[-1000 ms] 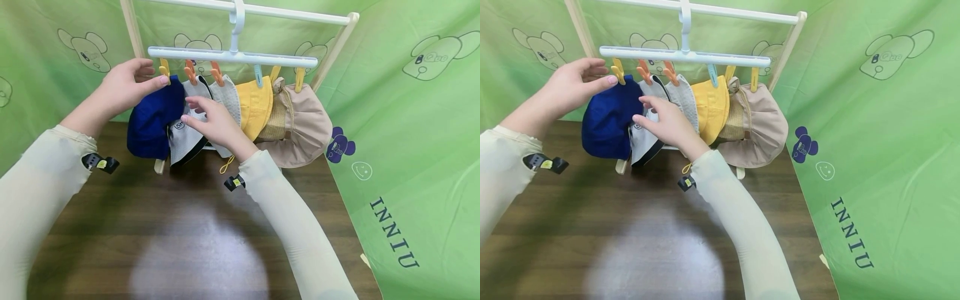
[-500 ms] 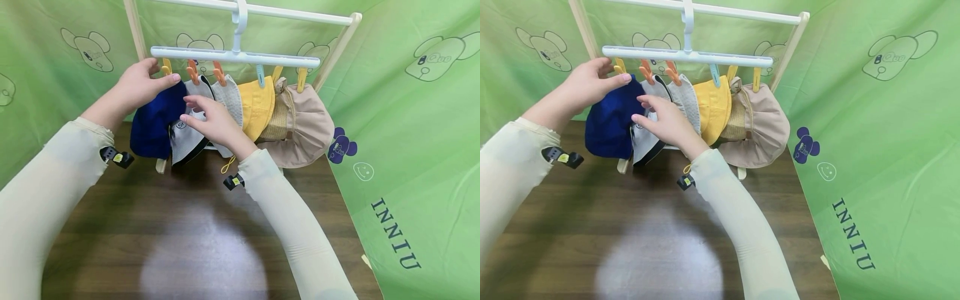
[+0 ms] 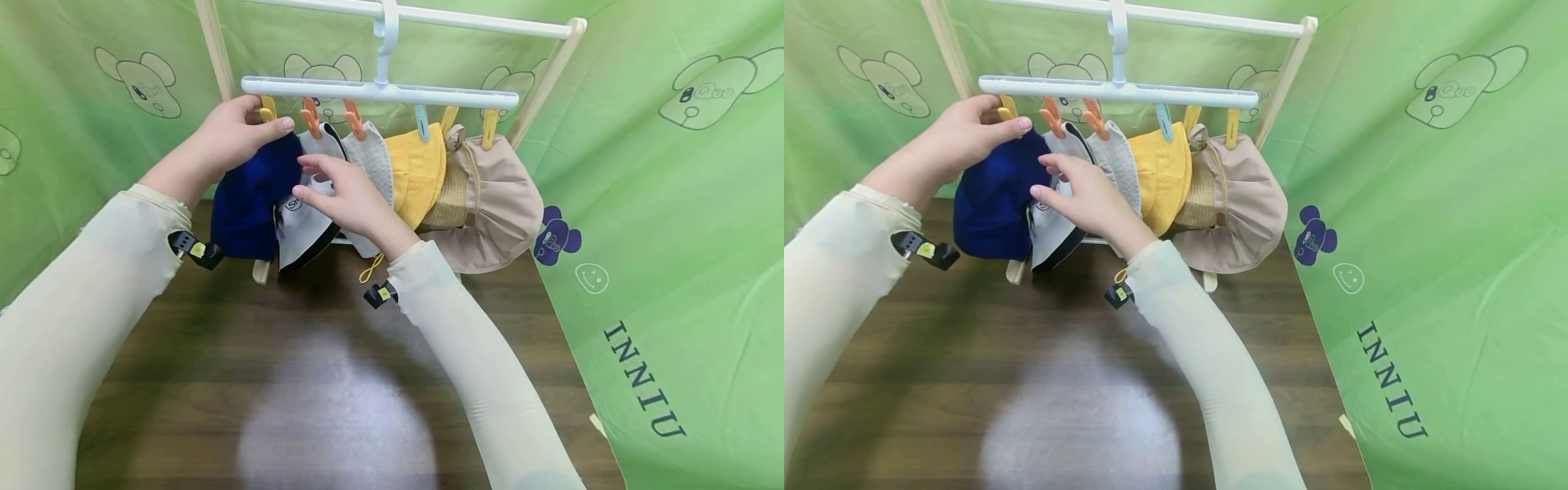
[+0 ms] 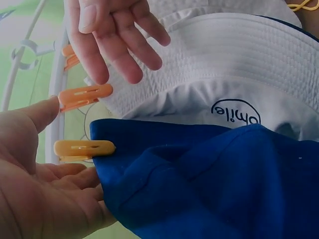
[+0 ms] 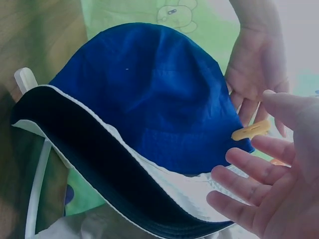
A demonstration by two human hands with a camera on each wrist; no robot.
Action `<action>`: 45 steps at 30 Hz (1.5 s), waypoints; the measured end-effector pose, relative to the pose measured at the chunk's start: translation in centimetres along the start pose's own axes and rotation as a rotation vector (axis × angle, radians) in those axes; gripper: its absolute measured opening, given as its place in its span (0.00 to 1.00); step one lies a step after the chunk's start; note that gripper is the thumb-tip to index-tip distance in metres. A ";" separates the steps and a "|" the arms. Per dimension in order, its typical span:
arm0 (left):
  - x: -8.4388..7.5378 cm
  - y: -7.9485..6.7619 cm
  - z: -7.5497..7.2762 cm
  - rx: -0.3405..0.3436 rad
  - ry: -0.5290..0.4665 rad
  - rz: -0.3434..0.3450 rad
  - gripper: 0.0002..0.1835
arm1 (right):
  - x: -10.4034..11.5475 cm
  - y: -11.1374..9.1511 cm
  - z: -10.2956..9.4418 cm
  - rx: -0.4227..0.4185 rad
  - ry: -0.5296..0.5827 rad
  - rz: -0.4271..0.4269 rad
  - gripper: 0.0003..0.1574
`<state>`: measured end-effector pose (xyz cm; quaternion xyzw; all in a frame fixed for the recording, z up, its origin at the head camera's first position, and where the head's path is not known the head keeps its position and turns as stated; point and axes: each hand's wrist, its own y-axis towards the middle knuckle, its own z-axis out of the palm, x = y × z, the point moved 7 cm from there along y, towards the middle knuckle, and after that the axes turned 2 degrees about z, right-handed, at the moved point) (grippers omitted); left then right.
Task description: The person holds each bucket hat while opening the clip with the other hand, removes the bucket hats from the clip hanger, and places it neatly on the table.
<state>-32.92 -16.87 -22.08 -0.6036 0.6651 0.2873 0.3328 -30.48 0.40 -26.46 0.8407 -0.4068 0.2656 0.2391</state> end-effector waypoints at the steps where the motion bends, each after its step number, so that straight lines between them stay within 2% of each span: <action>1: 0.0 0.0 0.0 0.000 -0.006 0.000 0.49 | 0.0 0.1 0.0 0.004 0.000 0.004 0.37; 6: 0.1 0.3 -0.3 -0.015 -0.022 0.009 0.45 | 0.0 0.5 0.2 0.017 0.001 0.017 0.38; 12: 0.5 0.5 -0.6 -0.068 -0.043 0.025 0.39 | 0.0 0.8 0.6 0.033 0.009 0.028 0.38; 15: 0.7 0.7 -0.5 -0.093 -0.064 0.019 0.39 | -0.1 0.9 0.7 0.034 0.017 0.033 0.37; 21: 0.9 1.4 0.0 -0.078 -0.096 0.005 0.43 | -0.3 1.1 0.7 0.035 0.032 0.039 0.37; 29: 0.9 1.7 0.2 -0.082 -0.121 0.035 0.33 | -0.5 1.2 0.6 0.033 0.018 0.047 0.36; 36: 0.8 1.3 -0.1 -0.097 -0.180 0.037 0.29 | -0.7 1.4 0.5 0.028 0.015 0.037 0.36; 40: 0.7 0.9 -0.4 -0.096 -0.166 0.039 0.28 | -0.7 1.5 0.4 0.025 0.022 0.034 0.36; 45: 0.5 0.4 -0.7 -0.085 -0.084 0.020 0.31 | -0.8 1.6 0.3 0.023 0.008 0.046 0.38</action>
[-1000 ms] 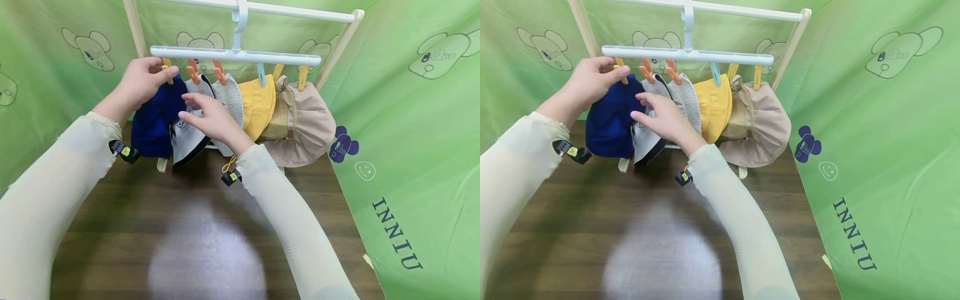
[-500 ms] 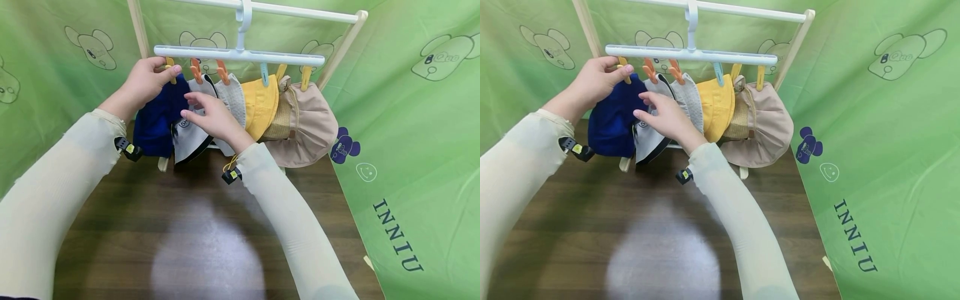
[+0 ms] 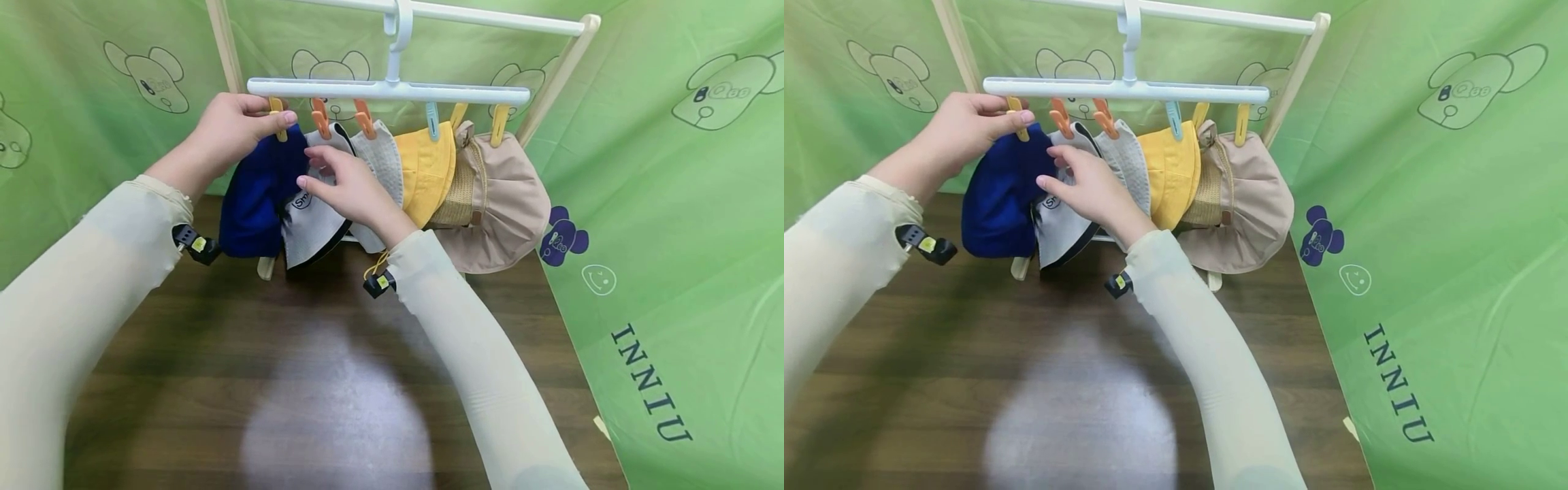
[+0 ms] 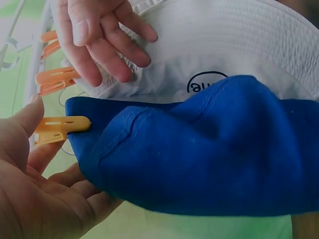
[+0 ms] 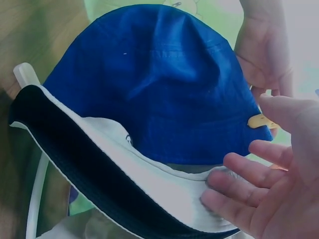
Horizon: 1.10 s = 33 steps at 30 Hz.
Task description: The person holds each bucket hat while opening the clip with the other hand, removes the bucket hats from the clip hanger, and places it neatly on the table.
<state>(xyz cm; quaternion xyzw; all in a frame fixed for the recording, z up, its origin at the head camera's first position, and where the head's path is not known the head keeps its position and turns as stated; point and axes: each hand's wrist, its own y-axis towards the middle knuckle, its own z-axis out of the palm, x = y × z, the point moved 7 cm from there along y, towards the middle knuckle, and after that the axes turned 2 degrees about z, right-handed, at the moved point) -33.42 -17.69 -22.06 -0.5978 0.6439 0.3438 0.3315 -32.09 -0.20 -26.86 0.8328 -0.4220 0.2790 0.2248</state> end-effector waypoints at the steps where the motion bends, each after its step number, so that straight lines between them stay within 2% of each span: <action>1: -0.1 -0.3 -0.1 0.001 0.019 -0.006 0.32 | 0.1 -0.1 0.0 0.002 0.002 0.004 0.38; 3: -0.3 -0.9 -0.4 -0.001 0.050 -0.016 0.32 | 0.4 -0.3 -0.1 0.002 0.008 0.006 0.39; 12: -0.6 -1.6 -0.6 -0.002 0.123 -0.016 0.30 | 0.5 0.1 -0.2 -0.011 0.024 0.006 0.42; 24: -0.6 -1.9 -0.8 -0.032 0.108 -0.028 0.27 | 0.9 0.8 0.3 -0.084 0.102 0.023 0.44; 29: -0.7 -2.1 -0.8 -0.033 0.125 -0.016 0.29 | 0.9 1.0 0.2 -0.134 0.057 0.044 0.42; 33: -0.5 -2.2 -0.8 -0.027 0.117 -0.043 0.32 | 0.8 1.1 0.2 -0.157 -0.009 0.060 0.42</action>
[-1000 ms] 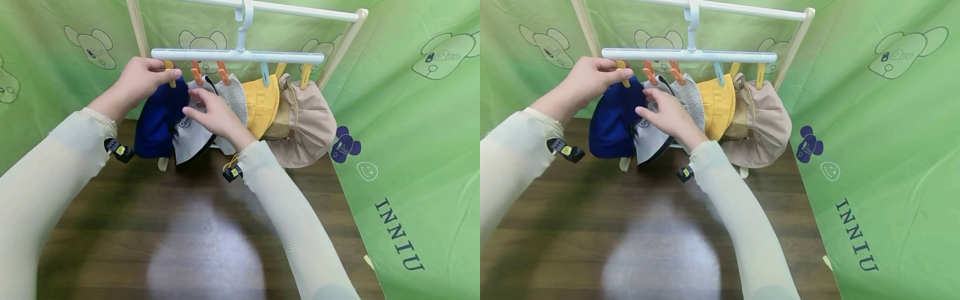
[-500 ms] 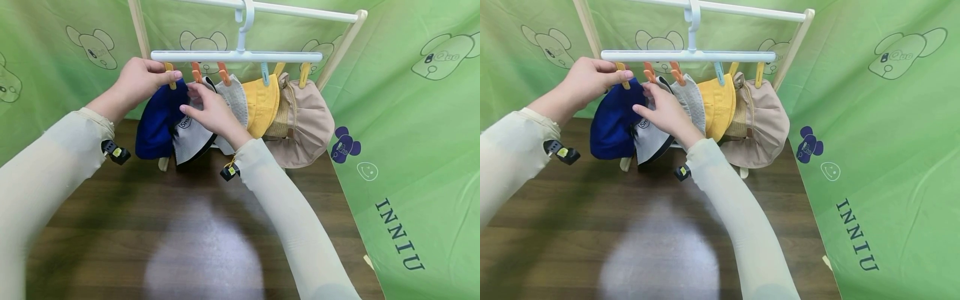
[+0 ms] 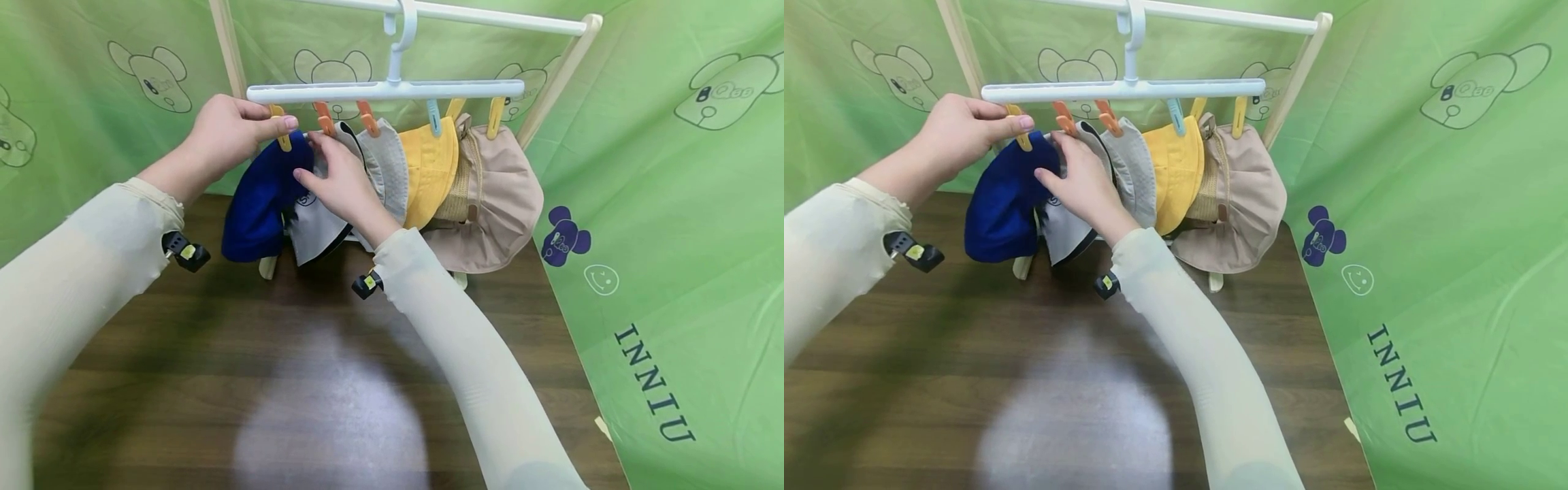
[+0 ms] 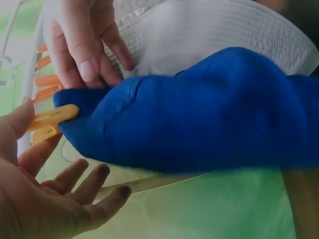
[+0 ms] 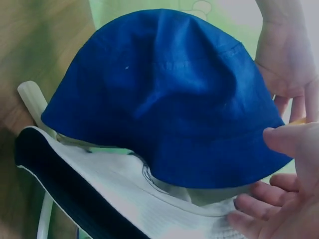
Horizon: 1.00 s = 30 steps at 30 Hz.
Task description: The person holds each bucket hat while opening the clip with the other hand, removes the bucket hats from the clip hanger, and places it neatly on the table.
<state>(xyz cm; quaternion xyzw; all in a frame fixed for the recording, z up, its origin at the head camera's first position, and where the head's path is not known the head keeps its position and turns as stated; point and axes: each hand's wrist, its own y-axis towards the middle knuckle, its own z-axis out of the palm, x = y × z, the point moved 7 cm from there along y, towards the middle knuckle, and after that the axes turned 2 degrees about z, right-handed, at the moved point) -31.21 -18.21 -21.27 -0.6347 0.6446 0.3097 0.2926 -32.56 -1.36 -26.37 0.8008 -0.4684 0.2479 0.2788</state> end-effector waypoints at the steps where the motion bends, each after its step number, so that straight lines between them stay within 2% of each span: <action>1: 0.0 0.0 0.0 0.004 -0.005 -0.009 0.33 | -0.1 0.0 0.0 -0.001 -0.003 0.001 0.42; 5: 0.1 -0.1 0.1 0.016 -0.049 -0.032 0.34 | -0.3 0.0 0.2 0.021 0.031 -0.001 0.41; 10: 0.2 -0.1 0.0 0.007 -0.100 -0.040 0.31 | -0.5 0.2 0.3 0.074 0.091 0.002 0.36; 15: 0.1 -0.1 -0.2 0.004 -0.104 -0.025 0.26 | -0.5 0.2 0.4 0.099 0.096 -0.033 0.25; 18: 0.1 -0.1 -0.3 0.007 -0.081 -0.020 0.26 | -0.5 0.2 0.6 0.119 0.098 -0.049 0.20; 25: 0.0 -0.2 -0.3 0.010 -0.066 -0.018 0.30 | -0.9 0.1 2.1 0.193 0.224 -0.028 0.24; 30: -0.1 -0.1 -0.3 0.001 -0.083 -0.008 0.27 | -0.6 0.2 2.4 0.179 0.213 -0.079 0.24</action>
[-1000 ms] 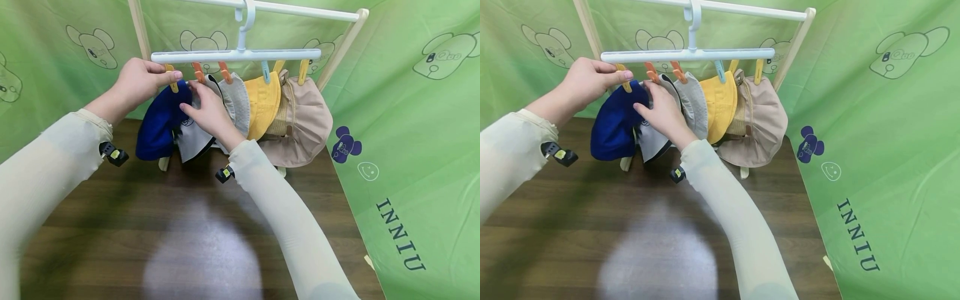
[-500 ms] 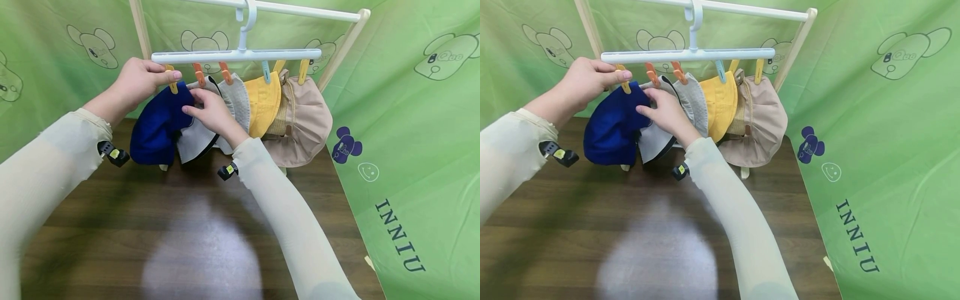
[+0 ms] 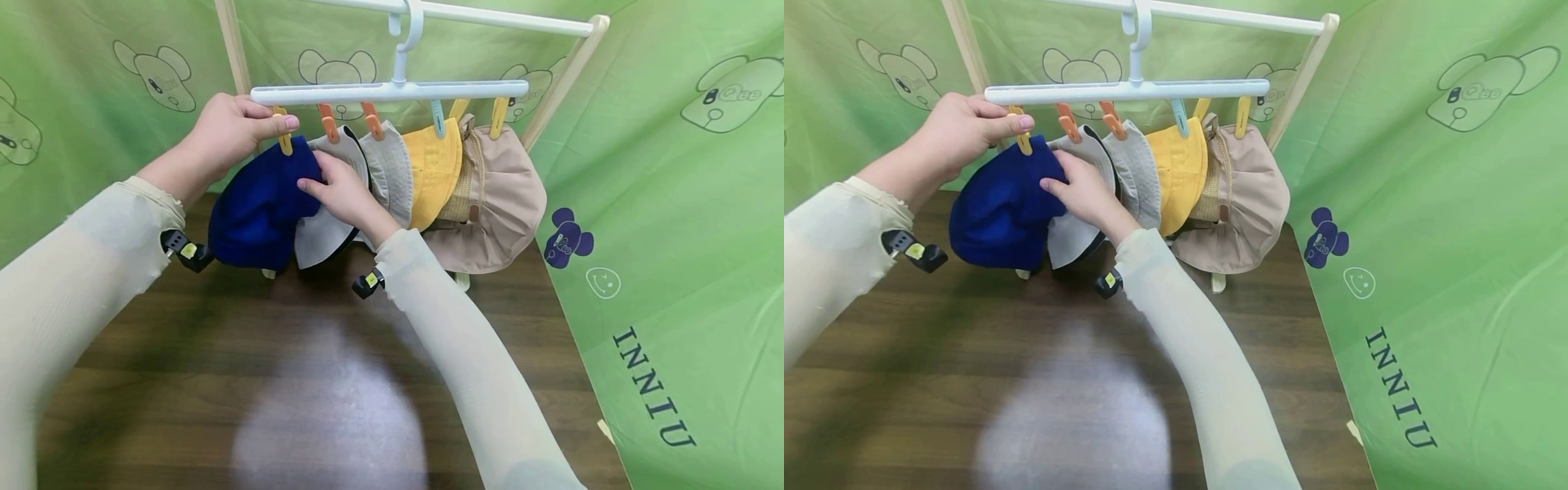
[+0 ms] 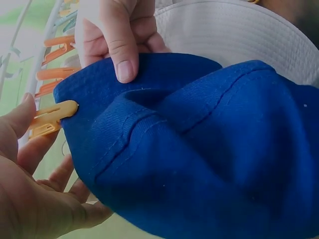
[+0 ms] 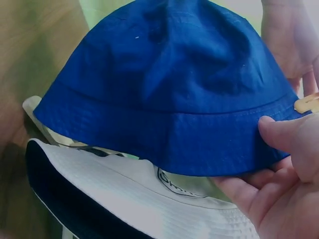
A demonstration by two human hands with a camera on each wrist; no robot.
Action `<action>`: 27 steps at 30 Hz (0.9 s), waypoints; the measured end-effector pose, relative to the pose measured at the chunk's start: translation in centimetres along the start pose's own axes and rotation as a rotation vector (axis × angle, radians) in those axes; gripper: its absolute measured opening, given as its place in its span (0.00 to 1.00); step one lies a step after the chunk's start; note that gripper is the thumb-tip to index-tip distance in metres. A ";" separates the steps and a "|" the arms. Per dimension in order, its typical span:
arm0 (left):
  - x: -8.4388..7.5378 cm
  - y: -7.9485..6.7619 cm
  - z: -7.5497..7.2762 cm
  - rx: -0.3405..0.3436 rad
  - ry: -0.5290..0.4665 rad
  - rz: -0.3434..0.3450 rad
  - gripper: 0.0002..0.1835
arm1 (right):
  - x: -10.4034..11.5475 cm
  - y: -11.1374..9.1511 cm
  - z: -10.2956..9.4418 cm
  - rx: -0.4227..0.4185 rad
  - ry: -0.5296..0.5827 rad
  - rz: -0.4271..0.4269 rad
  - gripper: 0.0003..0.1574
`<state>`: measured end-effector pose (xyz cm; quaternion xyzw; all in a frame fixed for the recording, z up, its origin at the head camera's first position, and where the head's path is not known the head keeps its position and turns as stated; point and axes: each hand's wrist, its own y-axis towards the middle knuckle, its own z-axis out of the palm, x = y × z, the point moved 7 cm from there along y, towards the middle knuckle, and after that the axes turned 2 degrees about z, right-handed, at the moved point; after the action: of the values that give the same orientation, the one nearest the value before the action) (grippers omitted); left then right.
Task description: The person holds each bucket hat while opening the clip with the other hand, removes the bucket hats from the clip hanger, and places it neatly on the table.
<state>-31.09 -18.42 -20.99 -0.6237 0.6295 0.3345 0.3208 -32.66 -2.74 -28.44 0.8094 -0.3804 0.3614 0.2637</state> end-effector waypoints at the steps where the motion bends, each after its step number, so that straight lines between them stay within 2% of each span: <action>1: 0.0 0.0 0.0 0.000 0.001 0.000 0.27 | 0.1 0.0 0.0 -0.001 -0.009 -0.012 0.23; 6: 0.0 0.1 -0.1 -0.006 -0.019 -0.018 0.30 | 0.2 0.0 0.2 0.008 0.016 -0.014 0.16; 10: 0.1 0.2 -0.2 -0.014 -0.066 -0.026 0.30 | 0.1 0.0 0.2 -0.004 0.026 -0.021 0.14; 15: 0.1 0.3 -0.1 -0.014 -0.092 -0.032 0.30 | -0.1 0.1 0.3 -0.016 0.050 -0.010 0.13; 23: 0.1 0.3 -0.2 -0.017 -0.080 -0.025 0.31 | -0.4 0.2 0.5 -0.006 0.073 0.051 0.14; 27: 0.0 0.3 -0.1 -0.022 -0.084 -0.018 0.30 | -0.5 0.3 0.5 -0.009 0.079 0.056 0.14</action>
<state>-31.39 -18.56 -20.94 -0.6183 0.6061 0.3644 0.3430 -32.90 -3.03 -29.10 0.7823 -0.3939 0.3986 0.2719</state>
